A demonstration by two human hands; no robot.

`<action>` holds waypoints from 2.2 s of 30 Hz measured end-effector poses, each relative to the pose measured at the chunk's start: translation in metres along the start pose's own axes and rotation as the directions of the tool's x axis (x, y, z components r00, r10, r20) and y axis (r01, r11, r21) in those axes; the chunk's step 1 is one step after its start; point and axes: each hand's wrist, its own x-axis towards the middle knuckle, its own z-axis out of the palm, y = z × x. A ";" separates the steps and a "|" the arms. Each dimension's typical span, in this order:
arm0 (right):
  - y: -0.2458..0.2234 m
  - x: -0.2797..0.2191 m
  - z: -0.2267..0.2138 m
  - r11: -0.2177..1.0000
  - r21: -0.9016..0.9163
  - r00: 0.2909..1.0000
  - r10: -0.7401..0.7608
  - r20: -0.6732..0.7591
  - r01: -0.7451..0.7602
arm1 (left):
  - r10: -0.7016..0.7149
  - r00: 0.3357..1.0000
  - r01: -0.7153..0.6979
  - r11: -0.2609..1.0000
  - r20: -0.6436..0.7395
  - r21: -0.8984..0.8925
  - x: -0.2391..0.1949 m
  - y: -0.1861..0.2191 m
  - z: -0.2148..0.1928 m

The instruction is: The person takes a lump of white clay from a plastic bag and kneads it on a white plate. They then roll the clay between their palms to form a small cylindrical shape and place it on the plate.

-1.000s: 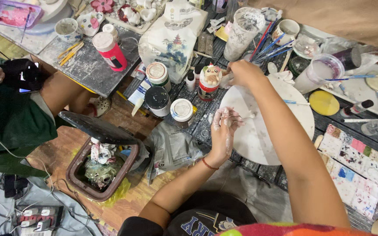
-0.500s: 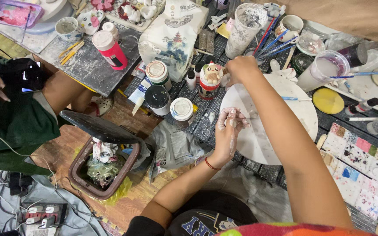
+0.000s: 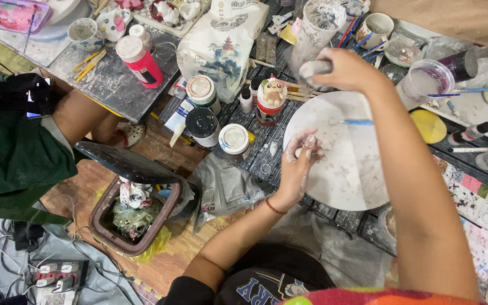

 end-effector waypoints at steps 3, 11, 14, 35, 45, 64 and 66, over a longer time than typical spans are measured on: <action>-0.011 -0.025 -0.019 0.966 0.259 0.999 0.031 -0.035 -0.021 | 0.055 0.998 -0.057 0.992 0.026 0.109 0.006 0.012 0.008; -0.051 -0.117 -0.051 0.991 0.073 0.977 -0.093 -0.192 0.109 | 0.454 0.879 -0.406 0.559 0.142 0.723 0.032 0.047 0.045; -0.048 -0.142 -0.051 0.993 0.050 0.964 -0.094 -0.248 0.110 | 0.533 0.806 -0.541 0.489 0.256 0.684 0.030 0.048 0.047; -0.024 -0.174 -0.031 0.166 0.922 0.932 0.038 -0.360 0.349 | 0.137 0.989 -0.147 0.956 0.058 0.253 0.025 0.034 0.053; -0.037 -0.174 -0.040 -0.130 0.935 0.921 0.263 -0.287 0.329 | 0.004 1.000 -0.006 0.997 0.029 0.082 0.085 -0.002 0.024; 0.032 -0.140 -0.013 0.872 0.419 0.938 0.327 -0.114 -0.253 | -0.109 0.984 0.136 0.970 0.141 -0.202 0.095 0.001 0.023; 0.035 -0.129 -0.021 0.970 0.053 0.963 0.242 -0.122 -0.237 | -0.076 0.991 0.093 0.982 0.108 -0.165 0.088 0.000 0.027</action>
